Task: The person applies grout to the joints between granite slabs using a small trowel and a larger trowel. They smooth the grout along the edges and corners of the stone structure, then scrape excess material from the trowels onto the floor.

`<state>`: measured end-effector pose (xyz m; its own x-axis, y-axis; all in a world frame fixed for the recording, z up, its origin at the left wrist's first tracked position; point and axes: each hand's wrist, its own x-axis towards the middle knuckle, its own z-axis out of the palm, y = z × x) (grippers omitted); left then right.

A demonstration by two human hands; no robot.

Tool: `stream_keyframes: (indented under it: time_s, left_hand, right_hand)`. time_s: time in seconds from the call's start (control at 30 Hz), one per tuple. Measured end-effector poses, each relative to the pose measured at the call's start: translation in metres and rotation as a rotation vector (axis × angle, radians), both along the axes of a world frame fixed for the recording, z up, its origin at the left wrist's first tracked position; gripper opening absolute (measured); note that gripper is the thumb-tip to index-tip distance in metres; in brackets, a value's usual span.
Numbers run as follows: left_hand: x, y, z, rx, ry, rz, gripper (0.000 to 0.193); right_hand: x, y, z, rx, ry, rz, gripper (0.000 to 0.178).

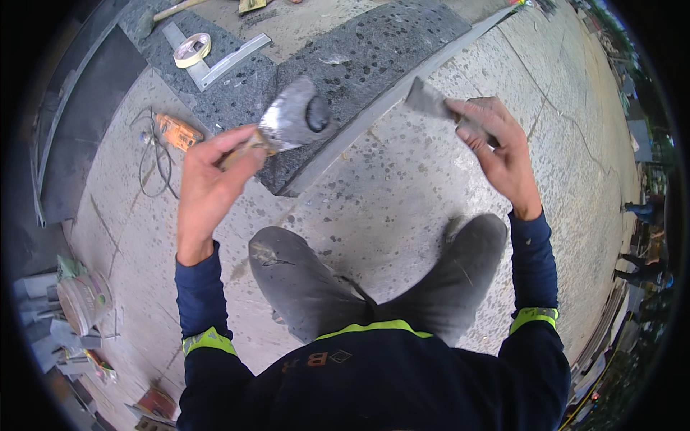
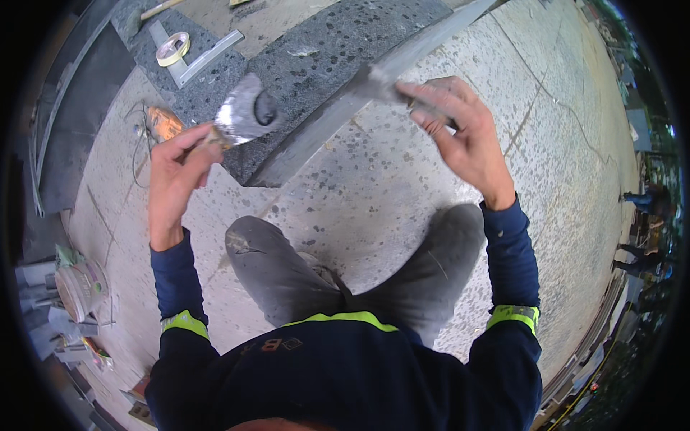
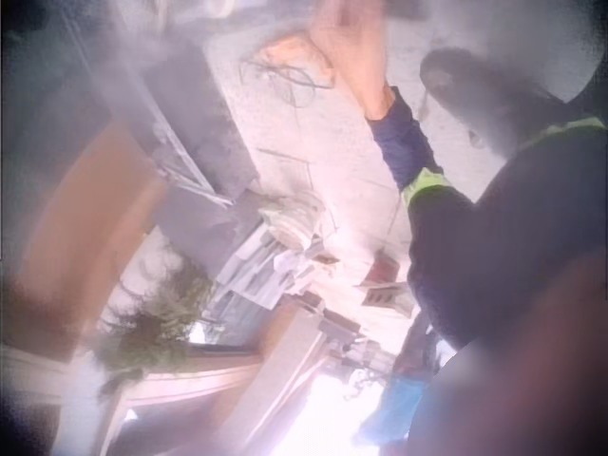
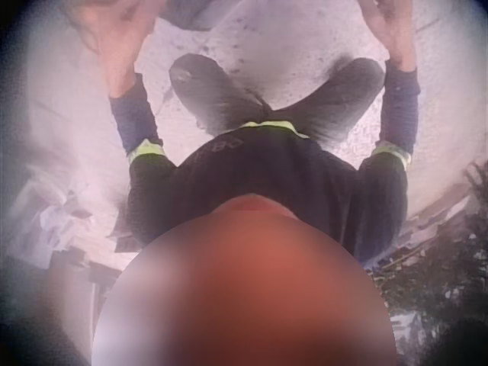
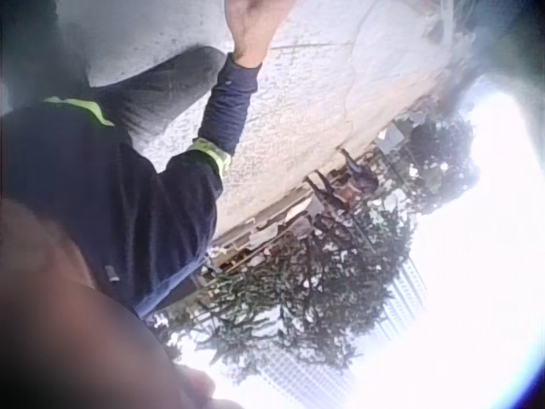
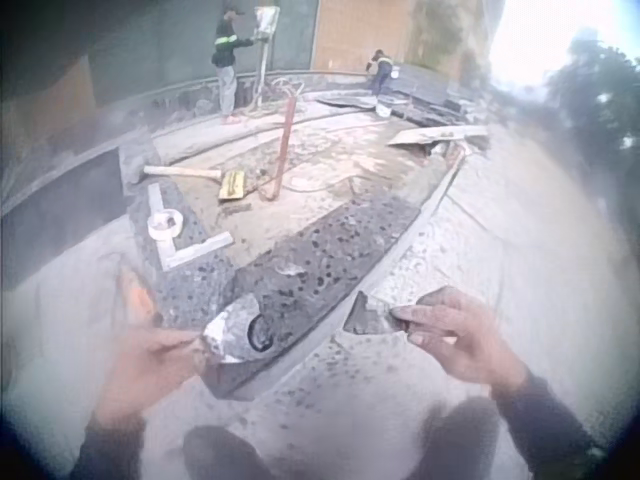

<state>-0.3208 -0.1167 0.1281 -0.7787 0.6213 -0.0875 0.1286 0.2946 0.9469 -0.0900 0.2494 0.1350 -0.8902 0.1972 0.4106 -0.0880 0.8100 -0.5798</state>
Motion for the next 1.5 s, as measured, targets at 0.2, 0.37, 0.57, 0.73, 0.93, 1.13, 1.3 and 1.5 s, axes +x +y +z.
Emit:
stream_keyframes:
  time_s: [0.2,0.37,0.57,0.73,0.93,1.13,1.3,1.5]
  left_hand:
    - [0.025,0.028,-0.014,0.003,0.204,-0.096,0.038]
    - [0.065,0.044,-0.030,-0.016,0.212,-0.081,0.038]
    - [0.111,0.045,-0.051,0.001,0.346,0.042,0.035]
    - [0.185,0.085,-0.059,0.209,0.317,-0.067,0.028]
    - [0.275,0.122,-0.061,0.118,0.176,-0.375,0.033]
    - [0.270,0.081,-0.076,-0.150,0.228,-0.371,0.036]
    - [0.280,0.059,-0.068,-0.135,0.217,-0.355,0.039]
    - [0.281,0.052,-0.066,-0.121,0.295,-0.323,0.039]
  right_hand:
    - [0.012,-0.041,0.025,0.545,0.039,0.047,0.051]
    - [0.040,-0.040,0.003,0.575,-0.037,0.055,0.053]
    - [0.062,-0.010,-0.036,0.574,-0.115,-0.095,0.051]
    - [0.042,-0.007,-0.141,-0.350,0.123,-0.149,0.047]
    - [-0.017,-0.105,-0.260,-0.784,0.356,-0.297,0.050]
    - [-0.070,-0.154,-0.275,-0.689,0.573,-0.325,0.046]
    - [-0.098,-0.157,-0.283,-0.581,0.673,-0.385,0.043]
    - [-0.102,-0.175,-0.288,-0.544,0.703,-0.392,0.041]
